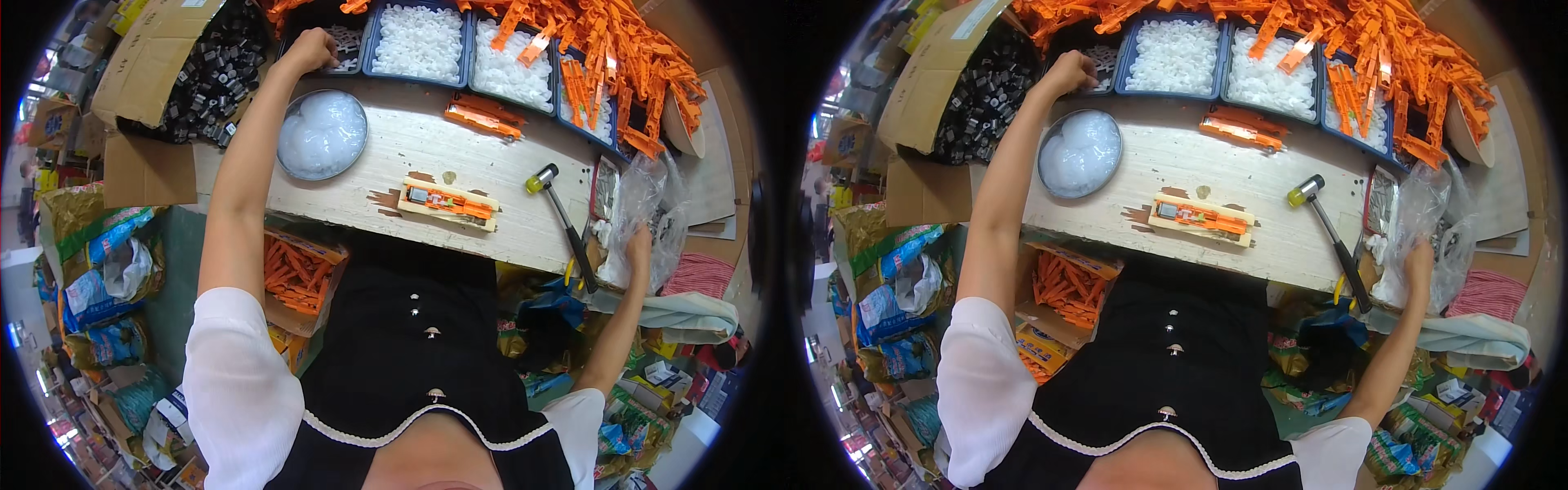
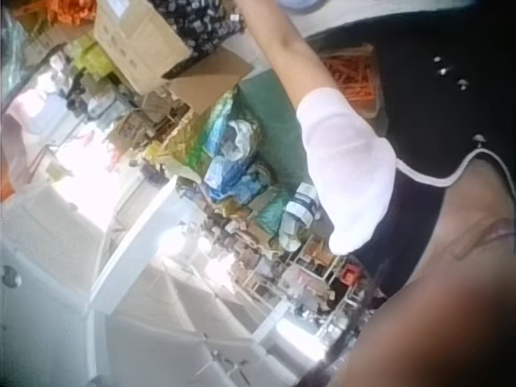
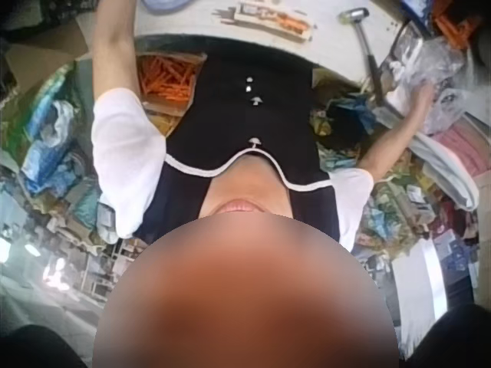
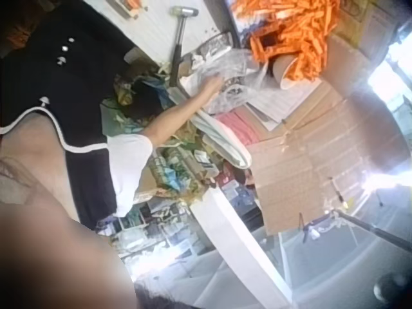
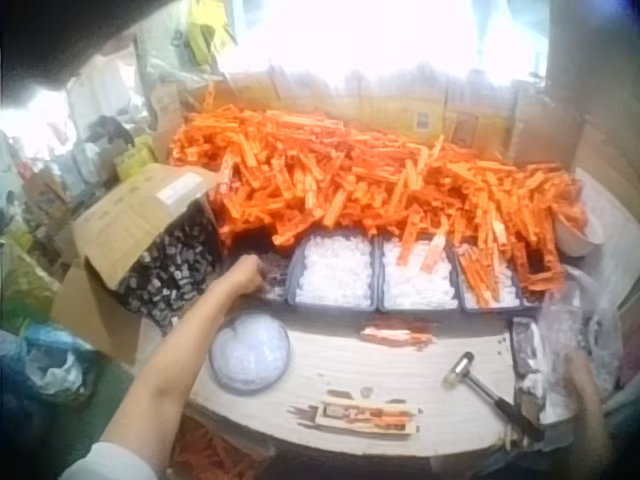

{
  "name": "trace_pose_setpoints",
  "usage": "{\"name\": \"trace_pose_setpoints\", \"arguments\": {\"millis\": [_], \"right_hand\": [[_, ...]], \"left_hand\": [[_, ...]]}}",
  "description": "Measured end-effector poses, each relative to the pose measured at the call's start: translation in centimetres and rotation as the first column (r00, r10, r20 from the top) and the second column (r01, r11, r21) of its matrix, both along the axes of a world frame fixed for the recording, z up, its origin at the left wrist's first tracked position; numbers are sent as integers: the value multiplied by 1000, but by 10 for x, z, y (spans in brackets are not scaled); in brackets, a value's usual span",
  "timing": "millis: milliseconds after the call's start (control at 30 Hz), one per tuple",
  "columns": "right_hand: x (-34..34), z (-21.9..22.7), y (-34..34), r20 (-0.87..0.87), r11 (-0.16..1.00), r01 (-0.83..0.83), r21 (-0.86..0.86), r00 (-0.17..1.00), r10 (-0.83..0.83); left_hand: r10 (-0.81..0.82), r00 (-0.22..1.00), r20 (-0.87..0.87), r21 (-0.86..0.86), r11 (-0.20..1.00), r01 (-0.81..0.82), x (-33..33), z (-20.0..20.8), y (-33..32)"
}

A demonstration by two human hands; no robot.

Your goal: Assembling small orange plastic toy gun components at a workbench, using a small hammer.

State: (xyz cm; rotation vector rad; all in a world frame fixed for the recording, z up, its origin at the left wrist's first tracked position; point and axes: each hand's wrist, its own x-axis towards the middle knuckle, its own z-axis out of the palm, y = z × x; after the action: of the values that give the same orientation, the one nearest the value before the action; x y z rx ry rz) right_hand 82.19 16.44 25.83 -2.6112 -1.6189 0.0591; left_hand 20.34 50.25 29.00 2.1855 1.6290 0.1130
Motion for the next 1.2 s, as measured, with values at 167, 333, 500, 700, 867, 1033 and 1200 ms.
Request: {"name": "trace_pose_setpoints", "arguments": {"millis": [167,333,500,700,867,1033,1200], "right_hand": [[-1,7,-9,-77,986,124,107,990,-116],[-8,18,-10,-151,976,219,-3,965,-217],[1,9,-18,-131,986,164,-22,977,-166],[16,2,-20,93,988,146,-44,986,-141],[-8,17,-6,92,968,208,140,971,-222],[-3,17,-17,180,946,132,295,965,-191],[-9,31,-33,130,853,104,512,972,-197]], "left_hand": [[-21,962,272,64,998,3,-23,-10,-4],[128,752,646,-5,986,-164,-28,14,-35],[35,640,768,18,997,-76,-32,33,-103],[-94,842,531,216,976,-27,-29,39,-205],[-133,929,345,398,917,-17,-29,5,-224],[-162,966,203,448,892,55,-13,-3,-220],[-51,957,284,283,959,-33,-20,0,-214]]}}
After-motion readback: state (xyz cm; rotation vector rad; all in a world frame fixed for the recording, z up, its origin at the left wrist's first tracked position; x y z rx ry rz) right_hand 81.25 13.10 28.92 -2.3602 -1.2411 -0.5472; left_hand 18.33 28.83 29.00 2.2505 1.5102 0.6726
